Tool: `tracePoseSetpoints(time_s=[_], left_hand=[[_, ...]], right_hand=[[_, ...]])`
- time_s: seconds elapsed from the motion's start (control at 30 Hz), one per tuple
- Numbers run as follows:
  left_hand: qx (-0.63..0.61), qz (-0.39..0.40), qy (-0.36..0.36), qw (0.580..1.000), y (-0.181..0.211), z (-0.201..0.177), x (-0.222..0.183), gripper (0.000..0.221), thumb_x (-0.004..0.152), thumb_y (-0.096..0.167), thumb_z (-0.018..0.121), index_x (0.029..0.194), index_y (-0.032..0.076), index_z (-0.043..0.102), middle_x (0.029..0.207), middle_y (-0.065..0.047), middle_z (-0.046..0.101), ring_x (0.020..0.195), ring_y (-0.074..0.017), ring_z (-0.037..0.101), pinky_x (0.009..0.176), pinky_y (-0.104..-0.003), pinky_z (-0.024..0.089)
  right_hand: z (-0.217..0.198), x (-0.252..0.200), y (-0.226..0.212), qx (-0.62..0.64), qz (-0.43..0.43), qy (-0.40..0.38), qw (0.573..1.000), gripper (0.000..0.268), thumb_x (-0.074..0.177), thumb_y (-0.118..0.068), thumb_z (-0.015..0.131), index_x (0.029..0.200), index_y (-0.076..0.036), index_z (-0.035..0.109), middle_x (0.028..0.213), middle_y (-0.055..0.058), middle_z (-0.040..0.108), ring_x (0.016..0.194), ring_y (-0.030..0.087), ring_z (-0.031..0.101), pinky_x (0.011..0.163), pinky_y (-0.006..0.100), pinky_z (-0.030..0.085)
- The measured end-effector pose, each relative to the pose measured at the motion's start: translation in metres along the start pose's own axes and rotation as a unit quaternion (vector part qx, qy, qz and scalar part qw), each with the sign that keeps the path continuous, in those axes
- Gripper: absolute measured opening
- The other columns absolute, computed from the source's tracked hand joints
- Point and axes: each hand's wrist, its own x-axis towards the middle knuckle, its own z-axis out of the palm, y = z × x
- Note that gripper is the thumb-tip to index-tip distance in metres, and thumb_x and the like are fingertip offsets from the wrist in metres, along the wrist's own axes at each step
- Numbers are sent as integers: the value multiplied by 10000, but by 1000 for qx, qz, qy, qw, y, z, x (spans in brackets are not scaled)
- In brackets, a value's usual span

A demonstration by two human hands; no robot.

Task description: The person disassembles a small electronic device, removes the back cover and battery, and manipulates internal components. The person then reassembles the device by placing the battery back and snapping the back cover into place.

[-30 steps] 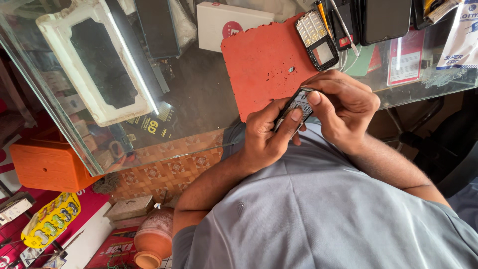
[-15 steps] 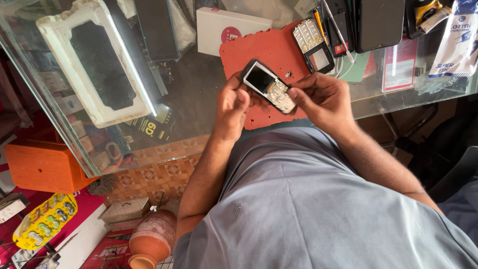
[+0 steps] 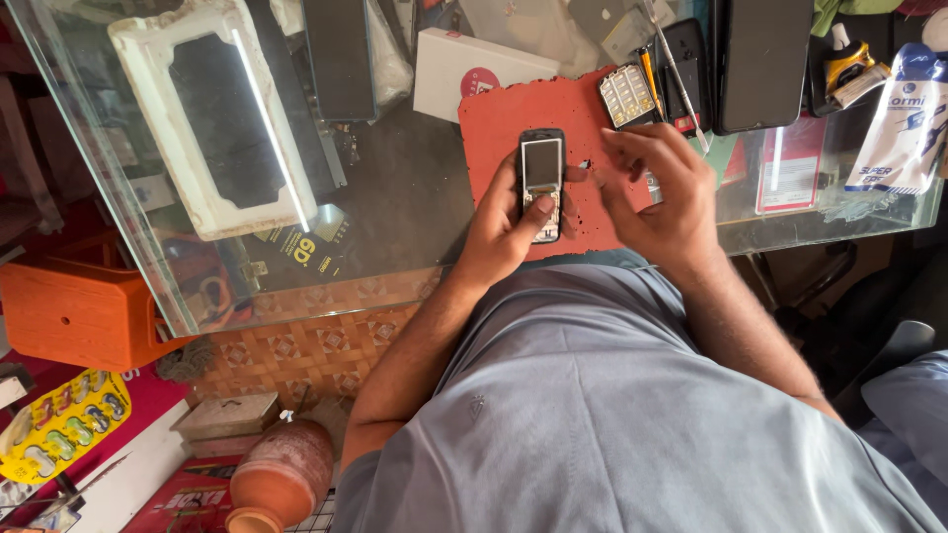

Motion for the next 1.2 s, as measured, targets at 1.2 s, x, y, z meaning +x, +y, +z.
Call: tracePoseSetpoints(time_s=[1.2], left_hand=[[83, -6, -8, 996, 20, 21, -12, 422, 1154, 261, 427, 1392, -71, 530, 1135, -152, 684, 961, -188, 711, 774, -330, 635]], right_hand=[[1, 0, -21, 85, -12, -1, 996, 365, 910, -14, 787, 1229, 87, 640, 1202, 190, 617, 1045, 239, 630, 904, 338, 525]])
